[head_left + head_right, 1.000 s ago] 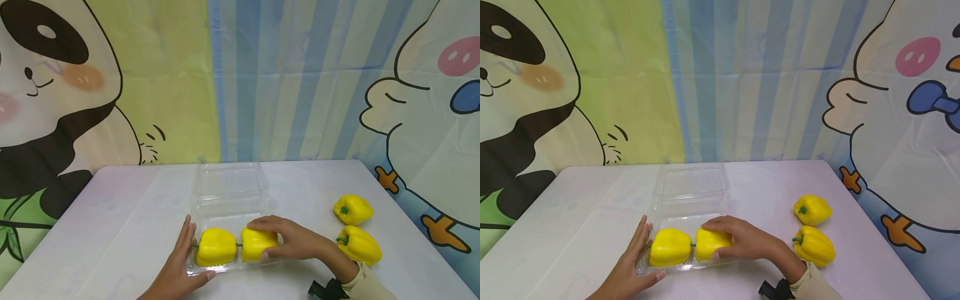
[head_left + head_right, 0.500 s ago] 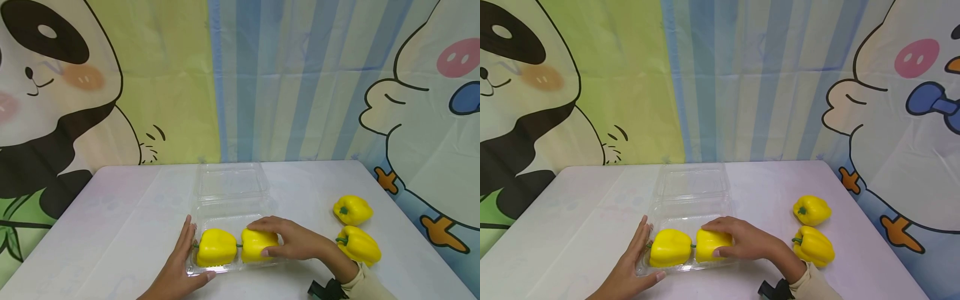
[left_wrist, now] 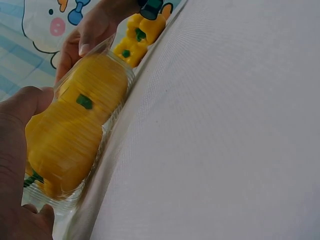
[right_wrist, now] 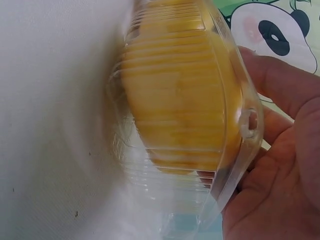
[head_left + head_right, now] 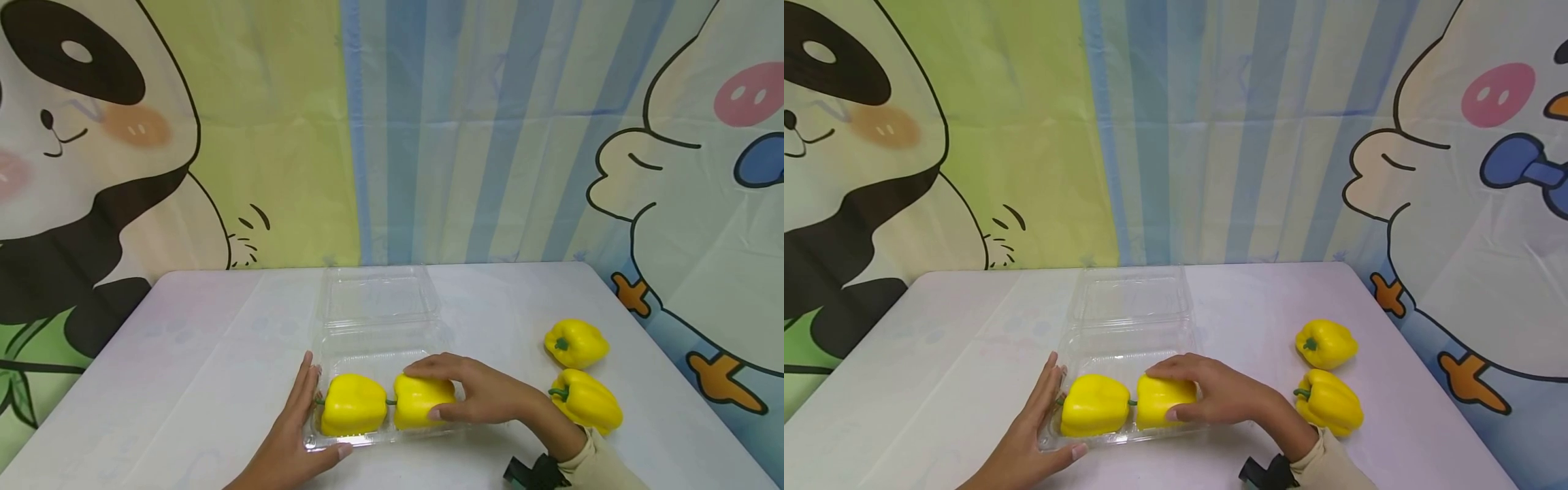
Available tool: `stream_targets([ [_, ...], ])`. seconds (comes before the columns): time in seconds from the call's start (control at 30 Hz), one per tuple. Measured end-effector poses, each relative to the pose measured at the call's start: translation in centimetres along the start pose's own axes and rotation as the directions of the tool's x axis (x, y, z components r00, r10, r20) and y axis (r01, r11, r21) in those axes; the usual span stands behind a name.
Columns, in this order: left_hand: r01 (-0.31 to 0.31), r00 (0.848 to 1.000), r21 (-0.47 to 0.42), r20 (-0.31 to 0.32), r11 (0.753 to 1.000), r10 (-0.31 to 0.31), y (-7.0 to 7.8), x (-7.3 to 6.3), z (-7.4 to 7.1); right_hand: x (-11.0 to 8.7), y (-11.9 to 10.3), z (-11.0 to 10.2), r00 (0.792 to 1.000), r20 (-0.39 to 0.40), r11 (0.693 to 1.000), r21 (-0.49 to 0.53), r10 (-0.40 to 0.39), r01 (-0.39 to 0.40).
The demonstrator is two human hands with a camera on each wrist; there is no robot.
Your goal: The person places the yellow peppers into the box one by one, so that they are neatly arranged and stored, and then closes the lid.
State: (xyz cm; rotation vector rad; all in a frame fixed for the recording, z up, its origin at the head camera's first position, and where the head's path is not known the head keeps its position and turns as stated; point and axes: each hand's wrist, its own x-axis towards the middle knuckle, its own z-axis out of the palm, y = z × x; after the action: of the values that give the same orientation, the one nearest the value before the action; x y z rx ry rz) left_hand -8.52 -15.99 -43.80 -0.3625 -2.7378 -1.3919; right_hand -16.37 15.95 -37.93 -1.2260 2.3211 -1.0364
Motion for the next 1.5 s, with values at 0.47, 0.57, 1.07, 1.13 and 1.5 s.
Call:
stream_targets([
  [0.47,-0.031,1.000,0.018,-0.005,0.999,0.031,0.18,0.26,-0.02,0.03,-0.13,0.12,0.999,-0.019,1.000,-0.005,0.026,-0.027],
  [0.57,-0.014,1.000,0.015,-0.003,1.000,0.014,0.24,0.24,-0.01,0.09,-0.16,0.16,0.999,-0.017,0.999,-0.014,0.040,-0.040],
  [1.07,0.024,1.000,0.011,0.005,1.000,-0.024,-0.03,0.08,0.05,0.18,-0.03,0.51,1.000,0.008,0.999,-0.033,0.029,-0.029],
  [1.13,0.028,1.000,0.007,0.006,1.000,-0.028,0.01,0.09,0.04,0.14,0.06,0.52,1.000,0.008,0.999,-0.028,0.024,-0.024],
  [1.5,0.005,1.000,0.014,-0.002,1.000,-0.005,0.11,0.03,0.08,-0.01,-0.03,0.72,1.000,0.006,0.999,-0.013,0.030,-0.030],
])
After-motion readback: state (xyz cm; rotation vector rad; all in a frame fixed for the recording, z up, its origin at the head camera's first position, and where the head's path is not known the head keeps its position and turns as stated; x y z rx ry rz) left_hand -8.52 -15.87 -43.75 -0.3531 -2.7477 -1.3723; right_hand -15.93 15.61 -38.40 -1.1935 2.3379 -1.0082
